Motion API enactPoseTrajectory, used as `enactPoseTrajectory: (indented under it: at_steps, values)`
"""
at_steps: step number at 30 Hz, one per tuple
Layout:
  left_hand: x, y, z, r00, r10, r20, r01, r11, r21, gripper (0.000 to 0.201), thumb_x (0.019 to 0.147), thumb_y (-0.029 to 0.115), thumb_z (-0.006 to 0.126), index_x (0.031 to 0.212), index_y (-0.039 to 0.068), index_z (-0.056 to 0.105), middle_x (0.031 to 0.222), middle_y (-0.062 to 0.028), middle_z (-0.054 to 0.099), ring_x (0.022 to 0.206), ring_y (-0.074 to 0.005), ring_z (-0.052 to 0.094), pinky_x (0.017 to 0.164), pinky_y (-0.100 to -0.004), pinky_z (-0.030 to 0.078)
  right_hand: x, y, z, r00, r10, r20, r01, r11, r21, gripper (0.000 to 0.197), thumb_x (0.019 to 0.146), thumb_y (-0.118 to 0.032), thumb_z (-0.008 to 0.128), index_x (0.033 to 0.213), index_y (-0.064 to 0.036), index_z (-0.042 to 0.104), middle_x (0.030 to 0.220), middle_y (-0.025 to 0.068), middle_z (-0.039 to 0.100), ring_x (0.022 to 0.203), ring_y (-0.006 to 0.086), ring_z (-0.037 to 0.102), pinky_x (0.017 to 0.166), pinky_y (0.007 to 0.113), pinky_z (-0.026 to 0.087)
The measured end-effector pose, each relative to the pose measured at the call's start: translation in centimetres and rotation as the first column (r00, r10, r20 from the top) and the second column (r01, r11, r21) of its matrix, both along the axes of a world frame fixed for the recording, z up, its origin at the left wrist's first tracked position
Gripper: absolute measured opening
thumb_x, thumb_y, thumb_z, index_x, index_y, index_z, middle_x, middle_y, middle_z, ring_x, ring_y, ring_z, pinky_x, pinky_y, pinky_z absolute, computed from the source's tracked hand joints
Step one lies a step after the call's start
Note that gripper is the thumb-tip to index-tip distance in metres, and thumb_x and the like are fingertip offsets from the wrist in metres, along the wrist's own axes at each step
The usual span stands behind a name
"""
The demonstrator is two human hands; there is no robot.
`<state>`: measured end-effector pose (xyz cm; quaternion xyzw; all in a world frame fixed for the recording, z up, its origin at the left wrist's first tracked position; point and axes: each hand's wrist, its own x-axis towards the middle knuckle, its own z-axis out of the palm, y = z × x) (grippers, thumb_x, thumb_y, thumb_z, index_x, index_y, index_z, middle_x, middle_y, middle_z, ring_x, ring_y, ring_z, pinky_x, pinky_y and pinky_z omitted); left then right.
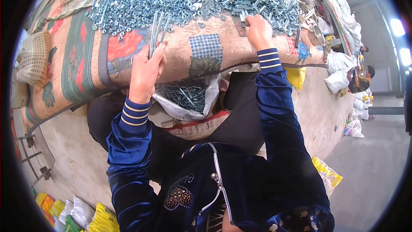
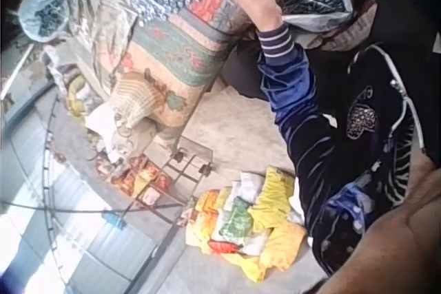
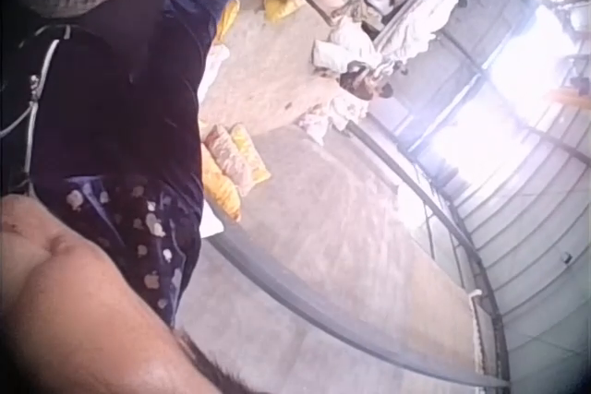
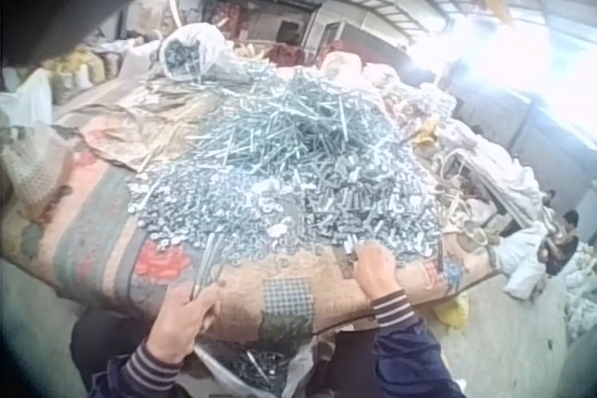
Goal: The person assembles fasteners by picking up metal rods and sliding washers and nuts onto each rod by hand.
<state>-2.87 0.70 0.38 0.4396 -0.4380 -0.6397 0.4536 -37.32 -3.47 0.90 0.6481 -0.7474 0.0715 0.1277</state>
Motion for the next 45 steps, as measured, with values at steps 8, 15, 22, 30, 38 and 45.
enactPoseTrajectory:
  at_steps: [8,15,22,30,38,45]
  values:
    - [-0.2,0.4,0.1,0.977,-0.174,-0.126,0.194,0.967,0.166,0.022,0.087,0.020,0.064,0.101,0.003,0.063,0.066,0.0002,0.058,0.045,-0.0030,0.045,0.039,-0.0156,0.030,3.4,0.9,1.7,0.184,0.116,0.976,-0.145,0.985,-0.090,0.029,0.082,-0.014,0.070,0.099,0.0030,0.056,0.091,0.0106,0.065,0.074,0.0116,0.063,0.060,0.023,0.050]
    - [-0.9,0.7,0.6,0.938,-0.296,-0.181,0.331,0.920,0.212,0.022,0.086,0.019,0.065,0.101,0.003,0.064,0.069,0.0003,0.058,0.046,-0.0044,0.047,0.040,-0.0158,0.033,9.7,1.8,1.6,-0.373,0.067,0.925,-0.343,0.917,-0.205,0.024,0.089,-0.010,0.060,0.111,0.0000,0.053,0.095,0.0096,0.065,0.084,0.0163,0.066,0.073,0.027,0.055]
    - [-0.7,0.4,0.4,0.943,-0.287,-0.170,0.320,0.923,0.215,0.023,0.086,0.023,0.066,0.099,0.004,0.064,0.070,-0.0002,0.058,0.048,-0.0058,0.049,0.040,-0.0175,0.034,11.7,3.0,2.4,-0.299,-0.069,0.952,-0.461,0.884,-0.081,0.023,0.087,-0.012,0.064,0.105,-0.0011,0.055,0.090,0.0058,0.064,0.078,0.0129,0.064,0.067,0.023,0.051]
    - [0.0,0.0,0.3,0.972,-0.061,-0.228,0.123,0.956,0.268,0.020,0.087,0.025,0.065,0.094,0.007,0.063,0.070,0.0000,0.059,0.050,-0.0045,0.052,0.037,-0.0154,0.032,13.1,1.8,1.8,0.174,0.240,0.955,-0.527,0.842,-0.116,0.023,0.083,-0.013,0.066,0.101,0.0000,0.066,0.084,-0.0016,0.063,0.072,0.0039,0.055,0.064,0.019,0.046]
    - [1.1,-0.5,-0.1,0.956,-0.010,-0.292,0.081,0.970,0.231,0.016,0.088,0.021,0.063,0.093,0.006,0.062,0.068,0.0012,0.057,0.049,-0.0028,0.051,0.037,-0.0137,0.028,10.6,-1.7,-1.4,0.814,0.299,0.498,-0.246,0.954,-0.170,0.019,0.070,-0.021,0.070,0.081,-0.0046,0.068,0.072,0.0137,0.065,0.067,0.0227,0.064,0.064,0.032,0.049]
    - [1.3,-0.7,-0.1,0.948,-0.007,-0.318,0.084,0.970,0.228,0.018,0.089,0.022,0.061,0.095,0.005,0.062,0.069,0.0007,0.058,0.050,-0.0033,0.052,0.037,-0.0141,0.028,9.3,-2.3,-0.8,0.657,0.308,0.688,-0.258,0.949,-0.179,0.018,0.072,-0.014,0.069,0.082,0.0001,0.066,0.067,0.0058,0.065,0.059,0.0093,0.058,0.055,0.024,0.046]
